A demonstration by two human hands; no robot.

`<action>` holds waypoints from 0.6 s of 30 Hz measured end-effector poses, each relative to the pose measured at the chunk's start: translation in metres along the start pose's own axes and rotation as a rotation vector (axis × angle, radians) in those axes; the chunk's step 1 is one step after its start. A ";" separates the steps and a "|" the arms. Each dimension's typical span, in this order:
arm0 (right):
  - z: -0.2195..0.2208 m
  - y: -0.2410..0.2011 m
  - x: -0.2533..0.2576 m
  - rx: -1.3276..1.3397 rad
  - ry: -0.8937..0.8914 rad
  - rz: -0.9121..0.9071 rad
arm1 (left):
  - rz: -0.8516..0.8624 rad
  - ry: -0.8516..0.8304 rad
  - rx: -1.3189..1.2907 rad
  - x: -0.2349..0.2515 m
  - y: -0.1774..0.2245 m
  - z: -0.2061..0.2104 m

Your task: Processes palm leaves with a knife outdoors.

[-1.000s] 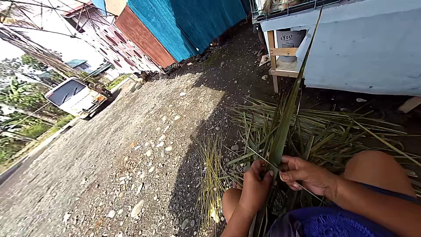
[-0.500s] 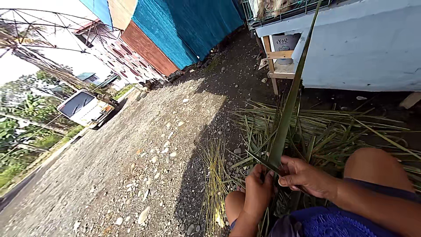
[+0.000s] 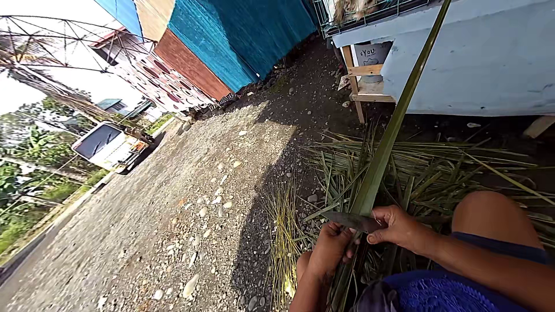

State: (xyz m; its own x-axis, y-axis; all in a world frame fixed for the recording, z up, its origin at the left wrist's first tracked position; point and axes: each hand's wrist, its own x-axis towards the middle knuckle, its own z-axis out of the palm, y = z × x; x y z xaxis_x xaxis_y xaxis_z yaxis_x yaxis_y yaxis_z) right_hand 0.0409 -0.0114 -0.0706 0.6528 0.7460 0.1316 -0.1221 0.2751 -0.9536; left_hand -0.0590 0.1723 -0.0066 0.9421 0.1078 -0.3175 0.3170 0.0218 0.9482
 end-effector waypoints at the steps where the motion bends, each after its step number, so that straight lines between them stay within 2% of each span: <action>1: 0.002 0.002 0.000 -0.023 0.028 0.005 | -0.011 -0.006 0.011 0.002 -0.001 -0.002; 6: 0.008 0.006 0.005 0.013 0.082 0.073 | -0.057 -0.013 -0.021 0.009 -0.006 -0.010; 11: 0.001 0.003 0.009 0.180 -0.139 0.187 | -0.045 0.032 -0.078 0.014 -0.007 -0.005; 13: -0.002 0.001 0.009 0.233 -0.172 0.227 | -0.022 0.027 -0.071 0.016 -0.008 -0.003; 16: -0.005 0.002 0.009 0.305 -0.162 0.250 | 0.065 0.047 -0.014 0.021 -0.013 0.003; 18: -0.005 0.002 0.009 0.268 -0.090 0.213 | 0.091 0.068 0.039 0.023 -0.014 0.006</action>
State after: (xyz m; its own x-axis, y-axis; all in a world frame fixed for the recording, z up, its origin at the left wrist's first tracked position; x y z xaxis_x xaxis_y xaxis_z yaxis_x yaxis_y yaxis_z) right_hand 0.0506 -0.0068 -0.0730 0.5242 0.8511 -0.0281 -0.4479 0.2476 -0.8591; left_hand -0.0416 0.1680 -0.0273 0.9580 0.1752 -0.2270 0.2356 -0.0302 0.9714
